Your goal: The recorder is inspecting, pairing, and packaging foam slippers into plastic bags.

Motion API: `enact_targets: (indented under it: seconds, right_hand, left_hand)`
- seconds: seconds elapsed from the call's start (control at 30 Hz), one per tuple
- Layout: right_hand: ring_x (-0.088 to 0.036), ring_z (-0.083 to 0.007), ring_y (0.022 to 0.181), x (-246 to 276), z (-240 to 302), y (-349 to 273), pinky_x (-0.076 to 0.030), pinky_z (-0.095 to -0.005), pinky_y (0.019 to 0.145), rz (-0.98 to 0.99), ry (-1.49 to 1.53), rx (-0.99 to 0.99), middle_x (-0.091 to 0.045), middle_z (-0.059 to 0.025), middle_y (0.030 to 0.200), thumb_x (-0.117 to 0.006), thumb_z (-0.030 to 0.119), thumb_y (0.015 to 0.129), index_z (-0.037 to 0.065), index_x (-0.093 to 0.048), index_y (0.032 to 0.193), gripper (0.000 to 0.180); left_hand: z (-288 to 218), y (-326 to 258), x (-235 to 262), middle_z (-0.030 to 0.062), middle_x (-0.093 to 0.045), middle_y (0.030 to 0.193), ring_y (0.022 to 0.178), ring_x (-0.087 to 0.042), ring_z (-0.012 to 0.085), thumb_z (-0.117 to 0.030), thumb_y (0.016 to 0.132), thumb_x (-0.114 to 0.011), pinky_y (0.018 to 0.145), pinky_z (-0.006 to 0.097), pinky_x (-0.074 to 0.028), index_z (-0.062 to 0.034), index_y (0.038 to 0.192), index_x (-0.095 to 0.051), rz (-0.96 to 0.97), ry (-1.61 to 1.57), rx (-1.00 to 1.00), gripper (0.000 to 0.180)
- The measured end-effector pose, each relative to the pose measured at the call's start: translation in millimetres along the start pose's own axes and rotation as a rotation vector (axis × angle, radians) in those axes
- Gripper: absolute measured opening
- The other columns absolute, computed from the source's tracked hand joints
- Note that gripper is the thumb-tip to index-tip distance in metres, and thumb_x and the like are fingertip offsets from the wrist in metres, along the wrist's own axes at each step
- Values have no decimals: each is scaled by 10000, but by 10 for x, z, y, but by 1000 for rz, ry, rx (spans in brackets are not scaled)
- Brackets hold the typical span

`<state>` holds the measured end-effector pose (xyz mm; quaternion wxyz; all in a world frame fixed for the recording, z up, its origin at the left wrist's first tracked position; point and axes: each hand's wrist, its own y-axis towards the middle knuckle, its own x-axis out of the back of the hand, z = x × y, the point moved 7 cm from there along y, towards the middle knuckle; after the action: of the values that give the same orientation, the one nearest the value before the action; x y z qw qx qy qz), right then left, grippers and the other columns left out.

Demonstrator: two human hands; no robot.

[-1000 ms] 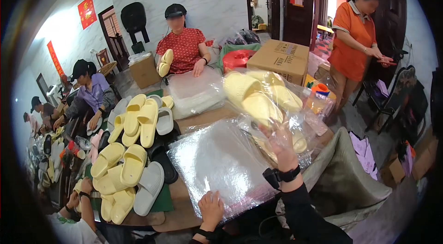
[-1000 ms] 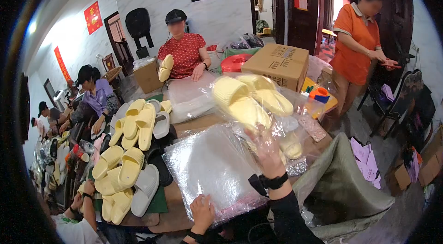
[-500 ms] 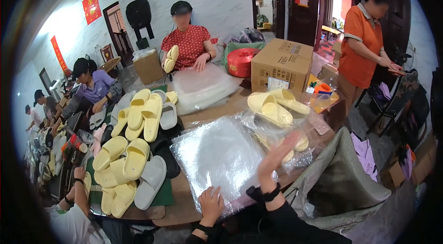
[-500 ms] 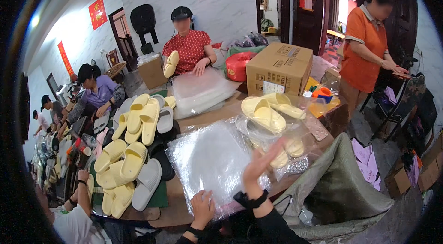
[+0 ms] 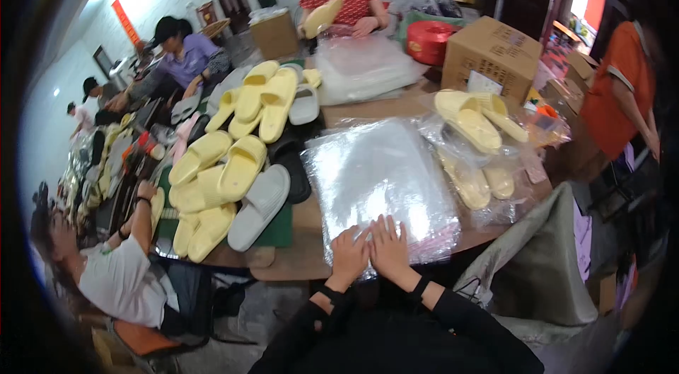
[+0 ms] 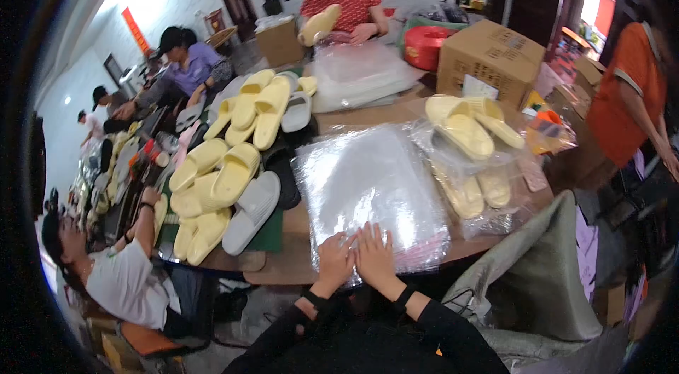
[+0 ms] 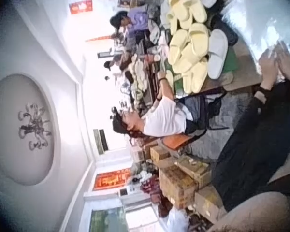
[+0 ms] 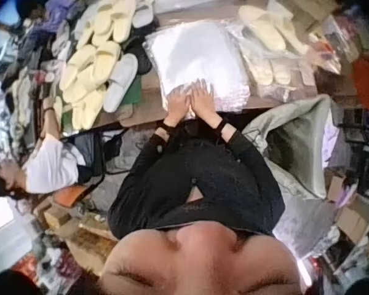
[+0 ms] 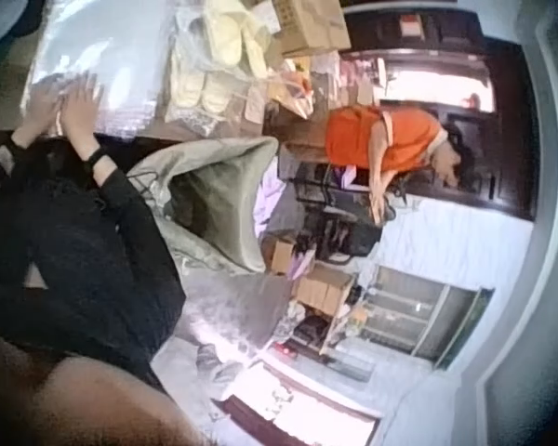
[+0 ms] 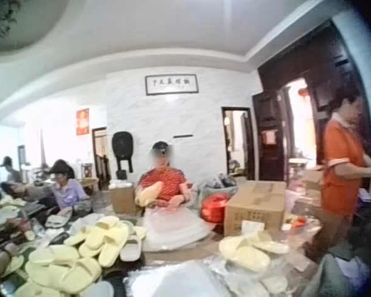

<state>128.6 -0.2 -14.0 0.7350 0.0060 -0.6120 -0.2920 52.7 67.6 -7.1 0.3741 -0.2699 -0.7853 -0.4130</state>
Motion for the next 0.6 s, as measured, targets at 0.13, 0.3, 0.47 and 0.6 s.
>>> enact_targets:
  seconds: [0.13, 0.3, 0.47, 0.6]
  right_hand:
    - [-291, -350, 1329, 20, 24, 7, -152, -540, 1084, 11, 31, -3, -379, -194, 1392, -463, 271, 885, 14, -428, 1315, 502]
    - [-236, -327, 1361, 7, -4, 52, -99, -522, 1105, 148, 69, -31, -353, -163, 1424, -426, 309, 895, 33, -392, 1355, 537]
    - [-239, -325, 1357, 70, -37, 54, -111, -515, 1106, 102, -61, 25, -354, -163, 1421, -455, 270, 884, 20, -388, 1351, 534]
    - [-254, -330, 1349, -2, 48, 72, -123, -508, 1105, 24, -59, 27, -349, -167, 1422, -441, 226, 888, 11, -391, 1345, 508]
  left_hand:
    - [-69, 30, 102, 144, -546, 1144, 1031, -511, 334, -127, 760, -593, 839, 440, -403, -109, 1136, -592, 76, -17, 13, 376]
    - [-671, 583, 1100, 135, -644, 966, 880, -588, 288, -106, 856, -586, 784, 354, -463, -12, 1025, -625, 183, -699, -35, 197]
    - [-1512, 709, 2973, 178, -633, 844, 648, -561, 231, -62, 777, -623, 568, 358, -464, -41, 767, -598, -365, -1303, -626, 34]
    - [-1836, 327, 3232, 48, -548, 805, 711, -548, 179, -76, 854, -534, 633, 332, -434, -109, 780, -517, -465, -1524, -755, 82]
